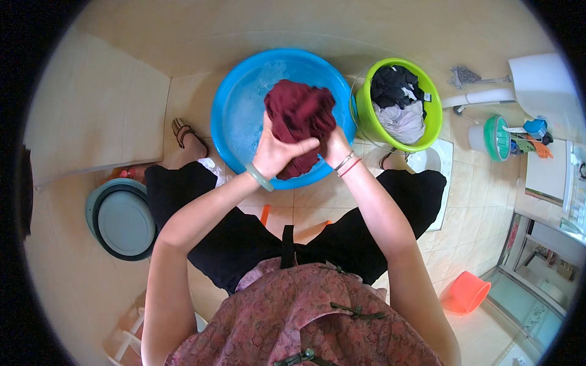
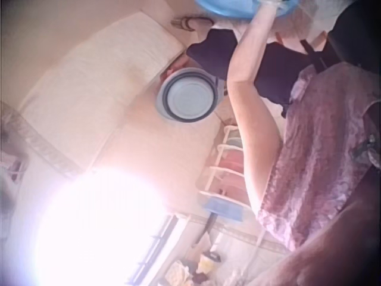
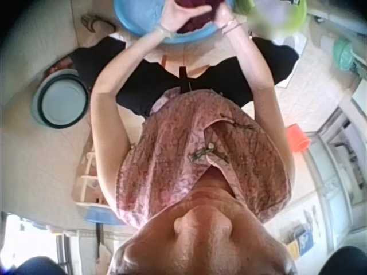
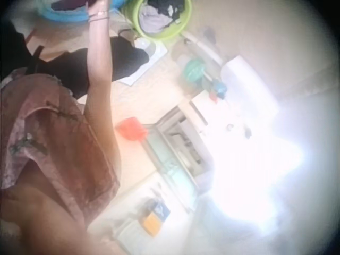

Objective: The person hand-washes various garments in a blue basin filled with soapy water. They scrub and rinse items including dark and light-colored clothes, then wring them out and transfer them to a green bucket.

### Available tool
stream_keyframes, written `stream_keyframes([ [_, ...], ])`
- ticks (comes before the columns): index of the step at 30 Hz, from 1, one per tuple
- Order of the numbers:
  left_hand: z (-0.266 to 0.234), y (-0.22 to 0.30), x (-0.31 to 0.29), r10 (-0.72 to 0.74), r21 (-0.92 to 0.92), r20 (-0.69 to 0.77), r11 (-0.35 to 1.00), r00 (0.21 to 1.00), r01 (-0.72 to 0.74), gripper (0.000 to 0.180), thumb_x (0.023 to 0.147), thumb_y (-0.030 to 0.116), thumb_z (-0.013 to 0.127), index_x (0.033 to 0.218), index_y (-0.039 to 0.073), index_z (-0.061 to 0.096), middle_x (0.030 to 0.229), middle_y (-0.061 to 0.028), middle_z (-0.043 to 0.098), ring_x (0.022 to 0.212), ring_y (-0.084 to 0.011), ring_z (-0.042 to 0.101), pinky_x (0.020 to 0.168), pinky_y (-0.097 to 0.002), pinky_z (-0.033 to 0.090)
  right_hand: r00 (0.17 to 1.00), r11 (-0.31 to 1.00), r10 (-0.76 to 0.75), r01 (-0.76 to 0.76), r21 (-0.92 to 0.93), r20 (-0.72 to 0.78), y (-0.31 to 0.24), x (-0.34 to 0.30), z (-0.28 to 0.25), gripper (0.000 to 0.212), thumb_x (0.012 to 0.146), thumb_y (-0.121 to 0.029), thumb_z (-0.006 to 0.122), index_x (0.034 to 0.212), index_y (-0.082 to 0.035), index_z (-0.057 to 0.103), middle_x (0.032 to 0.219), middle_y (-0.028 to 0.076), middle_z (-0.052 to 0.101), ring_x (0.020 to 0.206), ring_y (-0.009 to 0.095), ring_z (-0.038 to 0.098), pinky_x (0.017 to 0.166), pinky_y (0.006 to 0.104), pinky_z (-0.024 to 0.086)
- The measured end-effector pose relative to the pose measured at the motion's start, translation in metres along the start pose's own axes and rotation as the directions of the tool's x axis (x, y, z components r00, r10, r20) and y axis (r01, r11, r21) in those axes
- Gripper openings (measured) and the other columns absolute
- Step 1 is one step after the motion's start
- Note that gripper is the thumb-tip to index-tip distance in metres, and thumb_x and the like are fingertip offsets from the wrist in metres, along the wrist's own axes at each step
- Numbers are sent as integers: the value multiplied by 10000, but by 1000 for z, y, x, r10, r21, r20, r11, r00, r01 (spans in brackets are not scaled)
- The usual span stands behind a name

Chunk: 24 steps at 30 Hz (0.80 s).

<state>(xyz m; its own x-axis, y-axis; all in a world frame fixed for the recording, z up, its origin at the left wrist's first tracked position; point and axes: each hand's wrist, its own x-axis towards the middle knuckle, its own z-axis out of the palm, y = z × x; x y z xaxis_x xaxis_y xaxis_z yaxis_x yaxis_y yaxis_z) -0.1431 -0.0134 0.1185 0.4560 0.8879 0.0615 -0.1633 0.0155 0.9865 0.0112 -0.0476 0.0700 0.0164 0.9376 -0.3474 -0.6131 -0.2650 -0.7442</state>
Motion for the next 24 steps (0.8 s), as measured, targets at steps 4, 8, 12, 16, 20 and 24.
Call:
stream_keyframes([
  [4,-7,-3,7,-308,-382,35,875,951,298,852,783,153,785,1431,78,238,1369,-112,446,1241,-232,470,1050,-388,398,988,989,146,-146,5,-40,-33,-26,18,754,917,-649,413,1438,-107,357,1404,66,456,1246,231,455,1057,418,337],
  [8,-16,23,5,-525,-459,126,721,842,518,951,809,236,769,1488,100,117,1407,-124,411,1259,-244,461,1044,-379,408,983,916,-154,106,-387,-96,-23,-33,34,908,828,-423,719,1451,26,234,1443,151,379,1312,223,396,1080,353,326],
  [12,-18,26,-3,-511,-428,145,740,847,519,1031,794,146,775,1518,113,42,1437,-139,395,1281,-257,451,1044,-383,410,969,999,-9,-3,-48,-247,-32,-40,26,925,791,-235,733,1494,-53,162,1380,171,412,1187,296,474,955,418,434],
  [16,-20,36,-9,-486,-481,133,730,864,485,1025,750,63,791,1517,121,112,1407,-126,445,1254,-242,478,1033,-377,423,969,997,49,-32,75,-243,-35,-57,23,912,796,-239,721,1503,-89,164,1408,142,379,1125,297,485,910,460,446],
  [20,-15,33,-25,-245,-357,137,892,960,278,1013,693,-64,778,1505,137,207,1438,-105,408,1273,-219,456,1053,-364,404,965,933,-258,261,-249,46,-30,-59,52,813,845,-248,713,1469,-40,235,1439,115,377,1244,243,439,950,413,445],
  [24,-20,57,-42,-248,-491,126,825,960,278,914,755,-50,706,1504,132,215,1413,-99,440,1289,-218,437,1084,-369,346,970,987,-160,163,2,-183,-33,-73,57,678,785,-13,687,1386,-18,375,1302,117,525,1185,228,520,988,371,437],
])
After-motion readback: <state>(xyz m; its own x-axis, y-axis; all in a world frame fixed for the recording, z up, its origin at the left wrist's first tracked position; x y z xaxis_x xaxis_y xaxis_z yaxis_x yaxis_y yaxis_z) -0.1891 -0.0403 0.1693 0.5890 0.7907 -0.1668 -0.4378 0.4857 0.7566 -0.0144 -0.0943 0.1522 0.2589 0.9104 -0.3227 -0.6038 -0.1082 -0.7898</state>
